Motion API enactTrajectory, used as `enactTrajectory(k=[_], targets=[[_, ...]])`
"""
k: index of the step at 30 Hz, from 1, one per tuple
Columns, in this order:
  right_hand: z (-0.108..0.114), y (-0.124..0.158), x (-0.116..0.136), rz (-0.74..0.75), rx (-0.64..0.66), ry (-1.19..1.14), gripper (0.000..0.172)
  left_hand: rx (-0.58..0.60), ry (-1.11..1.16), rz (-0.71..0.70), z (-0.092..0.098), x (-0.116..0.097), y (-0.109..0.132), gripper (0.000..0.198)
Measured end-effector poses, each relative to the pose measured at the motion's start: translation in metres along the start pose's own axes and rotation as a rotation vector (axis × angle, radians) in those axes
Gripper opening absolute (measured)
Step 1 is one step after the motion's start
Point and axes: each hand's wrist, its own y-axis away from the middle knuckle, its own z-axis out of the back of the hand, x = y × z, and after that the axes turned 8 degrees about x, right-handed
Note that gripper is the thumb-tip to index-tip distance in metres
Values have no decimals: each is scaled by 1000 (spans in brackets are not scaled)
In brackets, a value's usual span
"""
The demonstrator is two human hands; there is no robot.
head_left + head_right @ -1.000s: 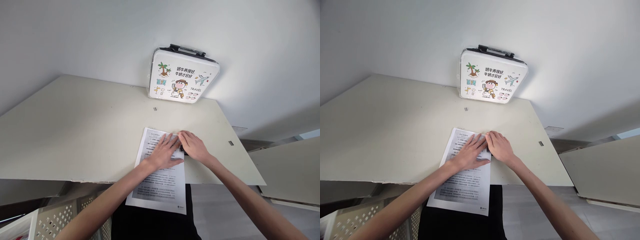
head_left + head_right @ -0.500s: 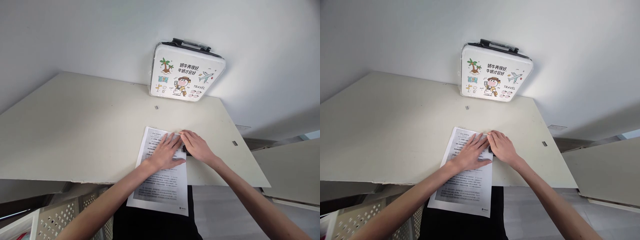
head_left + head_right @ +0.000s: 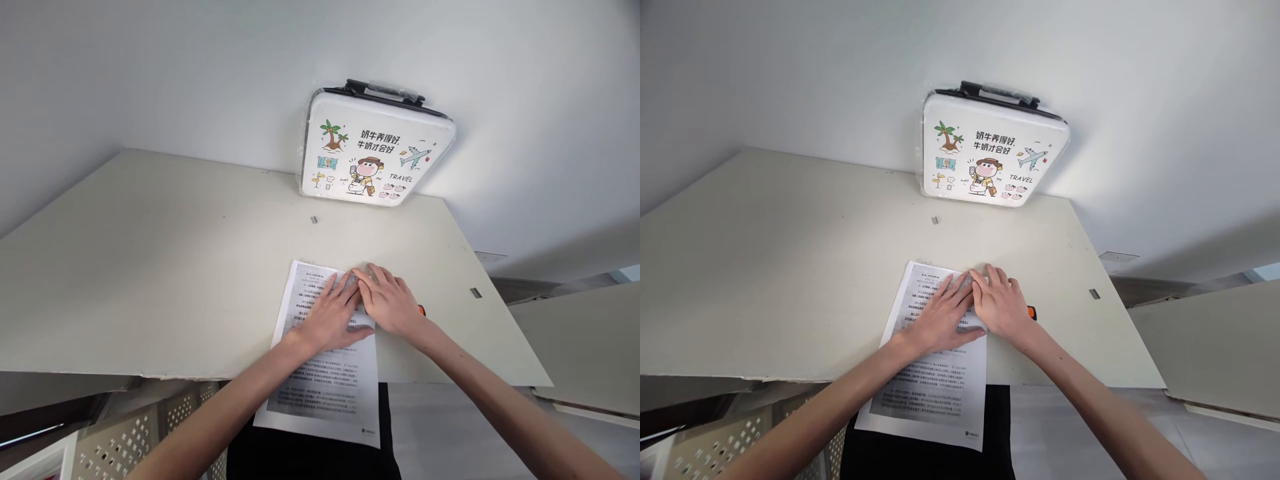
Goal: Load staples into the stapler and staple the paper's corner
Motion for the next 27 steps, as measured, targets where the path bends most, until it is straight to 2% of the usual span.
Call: enactTrajectory(k=[4, 7, 10, 12, 16, 19, 23, 27], targets=[[-4, -3, 6, 14, -44, 40, 53, -21, 1, 0, 1, 0, 1, 85], [4, -3, 4, 5, -28, -73, 53, -4, -4, 1, 1, 0, 1, 89], [14, 5, -7, 19, -22, -330, 50, 13, -17, 15, 1, 2, 2, 92], [16, 15, -17, 64, -70, -487, 48, 17, -32, 33, 2, 5, 4, 92], [1, 40, -40, 204, -161, -495, 40, 37, -62, 75, 8, 17, 12, 91], [-17, 53, -55, 251, -207, -440, 36, 42, -83, 96, 17, 28, 18, 91], [-35, 62, -70, 197, -220, -524, 36, 46, -80, 135, 39, 45, 30, 87], [-43, 68, -79, 105, -192, -631, 38, 17, -70, 319, 67, 61, 57, 85]])
